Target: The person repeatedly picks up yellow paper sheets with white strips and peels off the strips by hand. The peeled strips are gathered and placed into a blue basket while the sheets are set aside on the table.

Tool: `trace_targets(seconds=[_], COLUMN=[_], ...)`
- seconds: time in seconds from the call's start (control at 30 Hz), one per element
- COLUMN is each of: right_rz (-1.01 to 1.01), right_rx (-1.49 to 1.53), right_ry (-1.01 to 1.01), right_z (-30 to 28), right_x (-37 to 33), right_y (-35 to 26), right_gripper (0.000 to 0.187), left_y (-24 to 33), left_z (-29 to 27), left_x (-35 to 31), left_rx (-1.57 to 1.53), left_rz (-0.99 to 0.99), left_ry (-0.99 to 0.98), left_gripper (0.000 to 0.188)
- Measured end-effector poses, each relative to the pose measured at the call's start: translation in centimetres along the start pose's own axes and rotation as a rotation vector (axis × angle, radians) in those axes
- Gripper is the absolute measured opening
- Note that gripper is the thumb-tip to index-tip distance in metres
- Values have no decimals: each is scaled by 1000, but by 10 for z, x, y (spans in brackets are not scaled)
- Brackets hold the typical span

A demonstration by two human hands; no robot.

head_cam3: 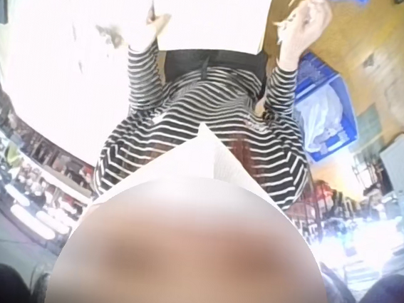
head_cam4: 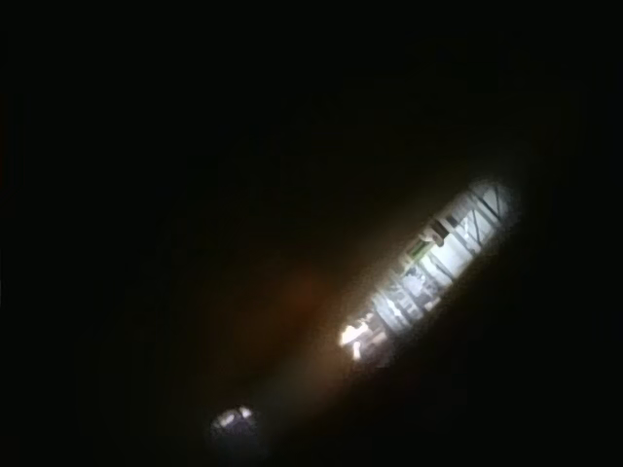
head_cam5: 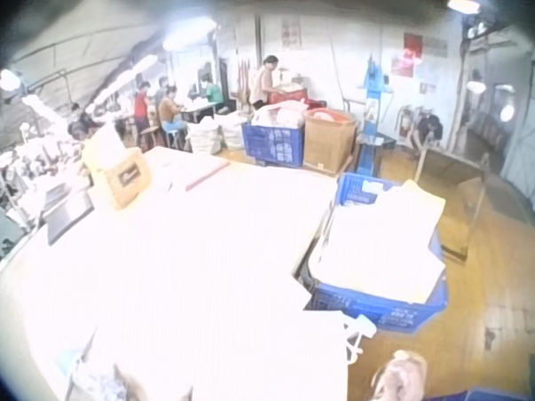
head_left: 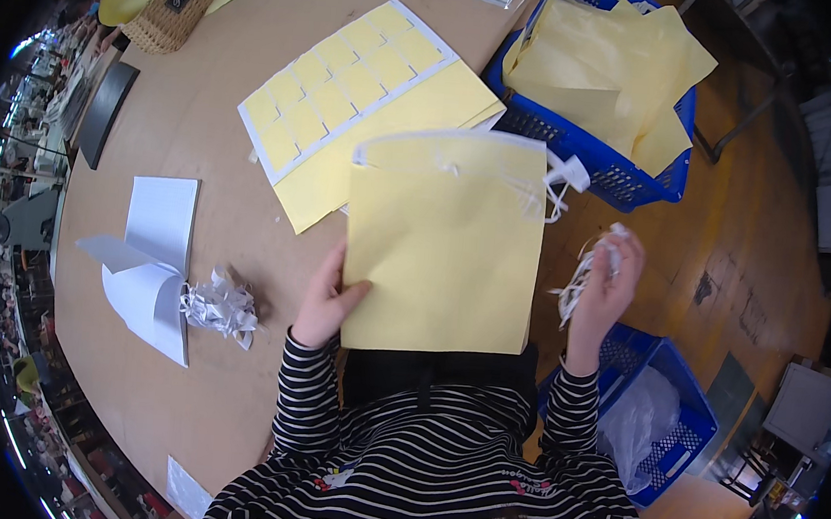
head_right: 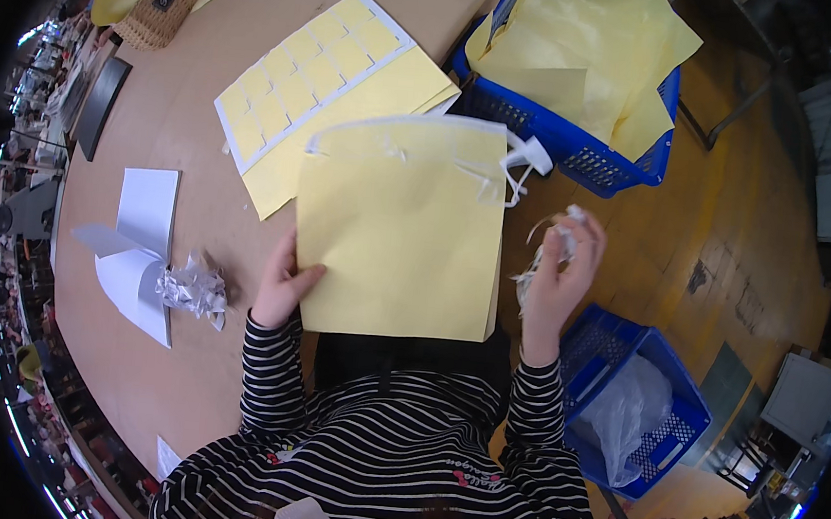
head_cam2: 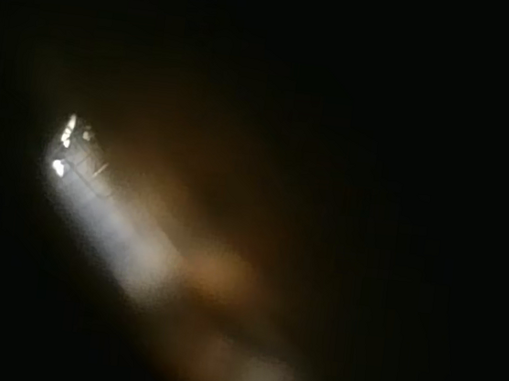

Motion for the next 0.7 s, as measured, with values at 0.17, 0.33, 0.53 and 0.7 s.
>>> trace_targets(seconds=[0.17,0.33,0.53,0.7], right_rz=[-377,-326,-236,-239], right_rx=[7,21,138,123], right_ry=[-281,-570,-620,-646], right_z=[8,46,49,36], right_x=[16,5,-9,-12], right_y=[-54,-65,-54,-63], right_gripper=[58,44,15,14], left_y=[13,18,9,9], left_z=[63,108,113,107], left_x=[-5,-17,-24,-24], left_rx=[324,445,534,546], left_rz=[173,300,377,351], left_ry=[-265,-397,-448,-470], left_gripper=[81,82,73,68])
Point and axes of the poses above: each hand's wrist, its own x-axis towards the middle knuckle, its own z-axis out of the palm, y = z × x, the point moved 4 cm from there along x, towards the middle knuckle
